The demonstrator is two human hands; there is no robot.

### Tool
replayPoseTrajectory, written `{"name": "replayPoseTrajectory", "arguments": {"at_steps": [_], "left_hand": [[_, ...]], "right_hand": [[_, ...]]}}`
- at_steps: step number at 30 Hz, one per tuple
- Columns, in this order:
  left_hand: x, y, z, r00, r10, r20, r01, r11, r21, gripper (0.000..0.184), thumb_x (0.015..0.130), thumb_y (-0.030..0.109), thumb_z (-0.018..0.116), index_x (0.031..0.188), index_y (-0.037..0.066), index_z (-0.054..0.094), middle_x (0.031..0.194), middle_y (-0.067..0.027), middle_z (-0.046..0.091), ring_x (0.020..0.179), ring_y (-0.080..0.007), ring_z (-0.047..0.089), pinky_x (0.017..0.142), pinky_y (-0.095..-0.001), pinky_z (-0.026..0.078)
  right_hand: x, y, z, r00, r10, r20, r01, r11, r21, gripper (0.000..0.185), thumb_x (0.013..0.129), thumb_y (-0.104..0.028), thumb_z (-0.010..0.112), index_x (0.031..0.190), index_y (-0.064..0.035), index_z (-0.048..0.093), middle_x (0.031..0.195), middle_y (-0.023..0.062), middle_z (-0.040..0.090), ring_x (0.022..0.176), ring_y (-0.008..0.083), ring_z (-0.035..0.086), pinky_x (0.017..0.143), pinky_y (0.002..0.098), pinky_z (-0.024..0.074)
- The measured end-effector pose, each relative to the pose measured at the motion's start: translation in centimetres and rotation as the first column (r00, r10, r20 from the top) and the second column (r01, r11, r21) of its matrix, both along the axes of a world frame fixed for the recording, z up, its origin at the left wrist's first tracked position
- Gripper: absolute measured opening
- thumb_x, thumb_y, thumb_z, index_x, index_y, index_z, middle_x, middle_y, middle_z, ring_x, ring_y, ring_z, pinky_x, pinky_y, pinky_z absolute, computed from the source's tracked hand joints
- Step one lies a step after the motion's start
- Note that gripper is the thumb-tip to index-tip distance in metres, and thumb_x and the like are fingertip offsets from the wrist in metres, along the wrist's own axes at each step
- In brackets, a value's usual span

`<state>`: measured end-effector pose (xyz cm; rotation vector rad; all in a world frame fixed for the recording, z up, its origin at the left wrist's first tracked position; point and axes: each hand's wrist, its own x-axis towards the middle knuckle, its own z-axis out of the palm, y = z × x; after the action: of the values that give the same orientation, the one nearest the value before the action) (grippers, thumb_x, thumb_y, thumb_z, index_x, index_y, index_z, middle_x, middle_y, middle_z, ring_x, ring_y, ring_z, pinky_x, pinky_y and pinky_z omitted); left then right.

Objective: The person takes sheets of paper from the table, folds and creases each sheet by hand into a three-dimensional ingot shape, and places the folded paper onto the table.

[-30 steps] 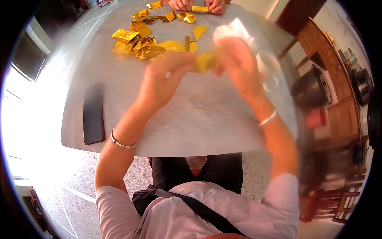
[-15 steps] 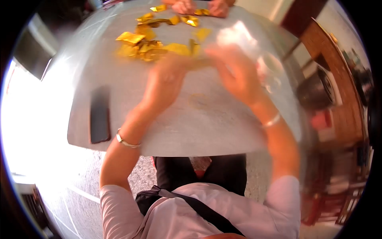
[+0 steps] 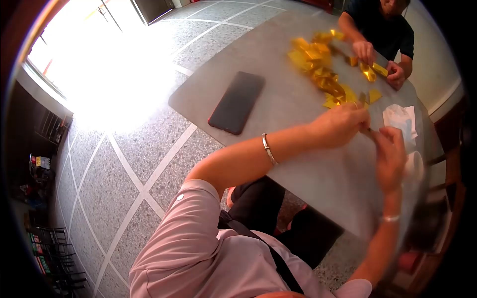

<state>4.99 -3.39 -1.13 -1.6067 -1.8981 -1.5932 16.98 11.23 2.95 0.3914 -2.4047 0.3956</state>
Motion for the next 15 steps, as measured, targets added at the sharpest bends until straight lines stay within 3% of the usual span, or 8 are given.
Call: {"name": "replayPoseTrajectory", "arguments": {"at_steps": [5,9,11,13,15], "left_hand": [[-0.8,0.5,-0.4,0.997,0.051,-0.052,-0.053,0.998,-0.038,0.006,0.079,0.003,0.055,0.084,0.005,0.055,0.083,-0.0111,0.056,0.082,-0.0306,0.055,0.071,-0.0386,0.043],[-1.2,0.2,-0.2,0.999,0.039,-0.034,-0.042,0.995,-0.086,0.01,0.077,-0.002,0.056,0.085,0.004,0.056,0.078,-0.0106,0.055,0.074,-0.0261,0.055,0.066,-0.0318,0.044],[-1.2,0.0,0.6,0.999,0.011,-0.037,-0.014,0.997,-0.081,0.01,0.079,-0.001,0.057,0.088,0.003,0.057,0.079,-0.0063,0.056,0.069,-0.018,0.054,0.064,-0.0266,0.044],[-1.1,-0.1,1.0,0.977,-0.075,0.198,0.094,0.992,-0.089,0.008,0.081,0.002,0.057,0.089,0.002,0.058,0.081,-0.0035,0.056,0.068,-0.0134,0.052,0.064,-0.0245,0.043],[-1.1,-0.5,1.6,0.899,-0.145,0.414,0.21,0.971,-0.116,0.008,0.083,0.005,0.057,0.091,0.001,0.058,0.083,-0.0017,0.056,0.068,-0.01,0.051,0.064,-0.0226,0.043]], "right_hand": [[-1.1,0.5,-0.1,0.997,0.047,-0.058,-0.044,0.998,0.053,0.02,0.073,0.006,0.059,0.091,-0.0006,0.057,0.084,0.0105,0.052,0.075,0.0254,0.055,0.065,0.032,0.0457],[-0.8,0.7,-0.5,0.984,0.017,0.179,0.024,0.974,-0.225,0.013,0.073,0.0,0.062,0.085,-0.0002,0.055,0.079,0.0101,0.053,0.071,0.024,0.056,0.06,0.0294,0.0445],[-0.2,1.2,0.2,0.965,0.013,0.264,0.066,0.955,-0.29,0.009,0.076,-0.002,0.061,0.084,-0.0001,0.056,0.077,0.0081,0.054,0.068,0.0191,0.056,0.058,0.0269,0.0441],[-0.1,1.3,1.1,0.921,0.066,0.383,0.127,0.88,-0.458,0.007,0.079,-0.005,0.06,0.084,-0.0001,0.058,0.075,0.006,0.056,0.066,0.0141,0.056,0.057,0.0242,0.0439],[0.6,1.3,2.5,0.84,0.2,0.504,0.243,0.692,-0.68,0.008,0.082,-0.008,0.059,0.084,-0.0002,0.059,0.074,0.0037,0.057,0.063,0.009,0.055,0.056,0.0213,0.0437]]}}
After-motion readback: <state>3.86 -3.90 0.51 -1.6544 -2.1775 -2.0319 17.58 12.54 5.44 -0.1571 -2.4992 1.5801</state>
